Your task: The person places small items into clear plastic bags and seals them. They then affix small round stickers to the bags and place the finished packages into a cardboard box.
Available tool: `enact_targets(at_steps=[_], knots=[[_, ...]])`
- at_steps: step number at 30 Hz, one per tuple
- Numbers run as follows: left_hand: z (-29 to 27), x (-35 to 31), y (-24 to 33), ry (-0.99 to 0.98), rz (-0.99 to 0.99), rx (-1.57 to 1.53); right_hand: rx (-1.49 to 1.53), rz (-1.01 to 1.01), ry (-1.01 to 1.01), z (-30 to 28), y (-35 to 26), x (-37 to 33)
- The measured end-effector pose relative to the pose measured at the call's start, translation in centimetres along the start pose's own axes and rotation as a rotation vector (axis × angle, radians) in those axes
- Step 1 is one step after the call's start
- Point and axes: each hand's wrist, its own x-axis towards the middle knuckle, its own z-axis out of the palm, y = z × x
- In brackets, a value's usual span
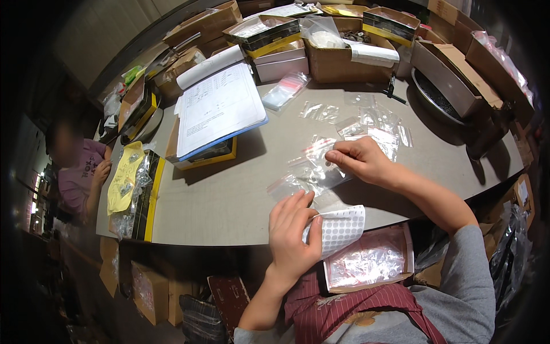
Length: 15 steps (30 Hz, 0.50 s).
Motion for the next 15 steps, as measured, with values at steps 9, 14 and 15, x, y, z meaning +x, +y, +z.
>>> enact_targets(at_steps=[9, 14, 15], knots=[[0.3, 0.5, 0.8, 0.05, 0.043, -0.039, 0.041, -0.119, -0.073, 1.3, 0.5, -0.3], [0.7, 0.5, 0.7, -0.006, 0.039, -0.016, 0.097, -0.144, -0.16, 0.6, 0.7, -0.1], [0.8, 0.6, 0.8, -0.017, 0.035, -0.006, 0.105, -0.173, -0.169, 0.5, 1.0, 0.0]])
